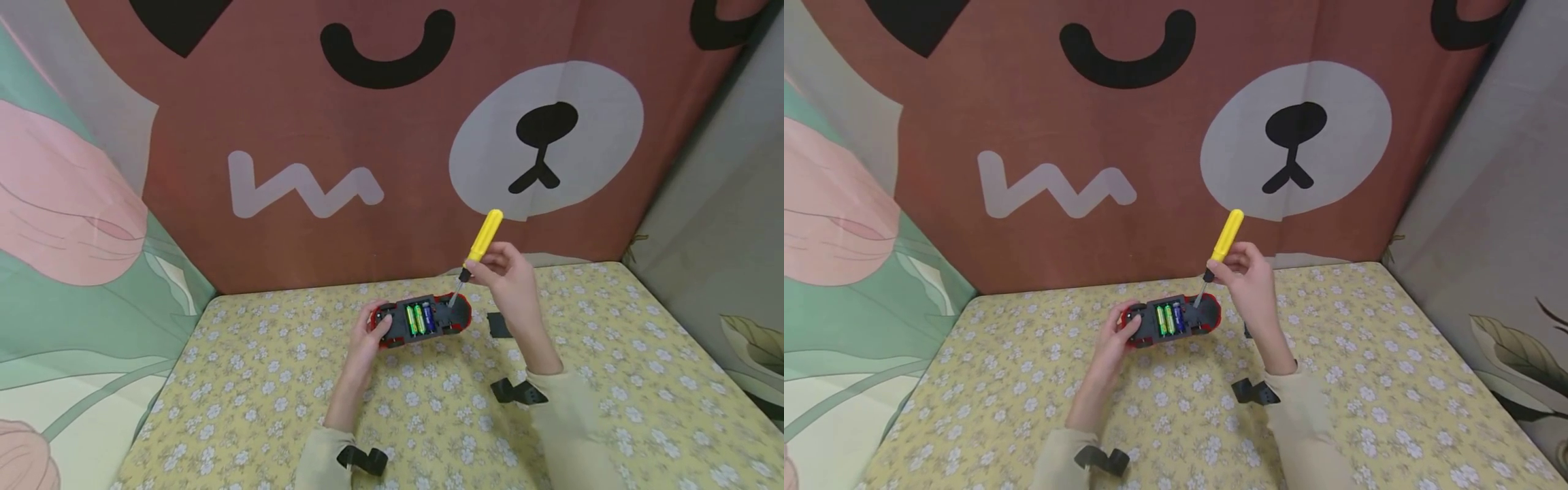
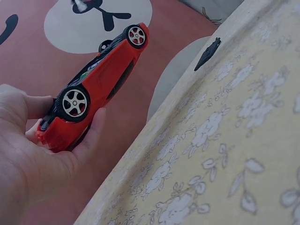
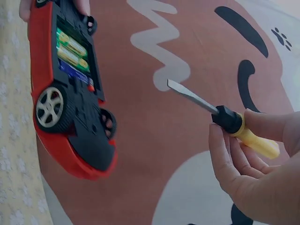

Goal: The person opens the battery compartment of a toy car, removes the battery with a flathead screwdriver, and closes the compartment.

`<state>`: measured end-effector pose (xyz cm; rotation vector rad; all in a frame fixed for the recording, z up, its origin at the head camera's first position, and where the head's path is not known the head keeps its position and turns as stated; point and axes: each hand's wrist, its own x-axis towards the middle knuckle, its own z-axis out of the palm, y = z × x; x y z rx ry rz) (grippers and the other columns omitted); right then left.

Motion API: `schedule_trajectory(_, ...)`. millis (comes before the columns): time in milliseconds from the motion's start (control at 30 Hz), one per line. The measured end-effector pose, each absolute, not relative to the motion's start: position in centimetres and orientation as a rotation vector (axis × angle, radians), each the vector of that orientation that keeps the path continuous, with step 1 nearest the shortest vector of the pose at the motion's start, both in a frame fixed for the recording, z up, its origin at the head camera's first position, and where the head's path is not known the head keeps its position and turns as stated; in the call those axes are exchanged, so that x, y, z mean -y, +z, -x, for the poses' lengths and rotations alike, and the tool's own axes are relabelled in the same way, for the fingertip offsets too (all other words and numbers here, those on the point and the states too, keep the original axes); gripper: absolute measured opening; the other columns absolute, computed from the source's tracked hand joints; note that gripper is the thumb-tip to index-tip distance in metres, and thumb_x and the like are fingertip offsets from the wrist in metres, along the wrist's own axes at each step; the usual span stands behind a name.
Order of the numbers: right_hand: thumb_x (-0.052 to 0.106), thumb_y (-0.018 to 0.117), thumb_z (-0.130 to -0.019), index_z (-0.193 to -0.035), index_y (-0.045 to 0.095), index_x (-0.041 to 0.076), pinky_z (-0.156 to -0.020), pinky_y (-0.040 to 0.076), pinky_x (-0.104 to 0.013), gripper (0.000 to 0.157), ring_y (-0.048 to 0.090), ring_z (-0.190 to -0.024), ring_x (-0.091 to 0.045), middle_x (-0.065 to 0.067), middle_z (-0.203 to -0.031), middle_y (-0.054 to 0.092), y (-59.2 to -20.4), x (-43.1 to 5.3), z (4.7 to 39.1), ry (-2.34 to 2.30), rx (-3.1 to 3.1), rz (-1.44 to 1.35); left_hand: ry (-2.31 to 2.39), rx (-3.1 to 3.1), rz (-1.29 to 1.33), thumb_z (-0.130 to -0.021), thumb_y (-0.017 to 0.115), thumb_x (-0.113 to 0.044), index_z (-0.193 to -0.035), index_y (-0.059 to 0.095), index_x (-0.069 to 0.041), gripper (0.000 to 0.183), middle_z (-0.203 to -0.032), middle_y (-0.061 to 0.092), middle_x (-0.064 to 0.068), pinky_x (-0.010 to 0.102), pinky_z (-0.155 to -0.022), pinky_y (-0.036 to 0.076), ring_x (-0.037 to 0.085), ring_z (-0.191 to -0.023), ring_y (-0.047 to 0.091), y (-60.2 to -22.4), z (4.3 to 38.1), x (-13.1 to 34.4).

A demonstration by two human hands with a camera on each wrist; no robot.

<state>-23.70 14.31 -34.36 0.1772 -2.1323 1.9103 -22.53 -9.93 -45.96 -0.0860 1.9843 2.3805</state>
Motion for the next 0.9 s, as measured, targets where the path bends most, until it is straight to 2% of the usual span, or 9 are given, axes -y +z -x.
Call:
schedule_trajectory(167,0.005,0.072,-0.097,-0.120,0.055,-0.008,-0.080,0.061,-0.029,0.032,0.068,-0.088,-0.009,-0.023,-0.110,0.065,-35.2,-13.6,24.0,1.960,2.088,-0.202,2.371,-1.985,0.072,-0.105,0.060,-0.018,-0.148,0.049,-0.005,0.046,-0.142,0.054,0.022,0.030,-0.082,0.056,0.023,-0.109,0.063,-46.1,22.5,9.8)
schedule_trajectory(433,0.001,0.072,-0.096,-0.126,0.052,-0.007,-0.081,0.061,-0.032,0.037,0.070,-0.089,-0.009,-0.025,-0.112,0.066,-35.9,-12.9,24.3,2.016,2.062,-0.220,2.382,-1.973,0.085,-0.104,0.061,-0.018,-0.146,0.050,-0.006,0.044,-0.143,0.053,0.022,0.030,-0.082,0.056,0.024,-0.110,0.063,-46.1,22.6,9.7)
schedule_trajectory(667,-0.001,0.072,-0.095,-0.129,0.053,-0.007,-0.081,0.061,-0.030,0.040,0.069,-0.092,-0.010,-0.027,-0.117,0.066,-36.6,-12.0,24.4,2.043,2.109,-0.208,2.376,-1.970,0.086,-0.105,0.061,-0.018,-0.147,0.048,-0.003,0.047,-0.143,0.053,0.021,0.032,-0.083,0.056,0.025,-0.110,0.063,-46.1,22.5,9.6)
schedule_trajectory(900,0.000,0.073,-0.094,-0.128,0.056,-0.006,-0.080,0.061,-0.029,0.039,0.069,-0.091,-0.015,-0.025,-0.114,0.067,-36.9,-11.9,24.5,1.989,2.153,-0.210,2.361,-1.985,0.105,-0.104,0.062,-0.020,-0.145,0.051,-0.006,0.044,-0.144,0.052,0.021,0.031,-0.081,0.056,0.024,-0.110,0.063,-46.0,22.5,9.4)
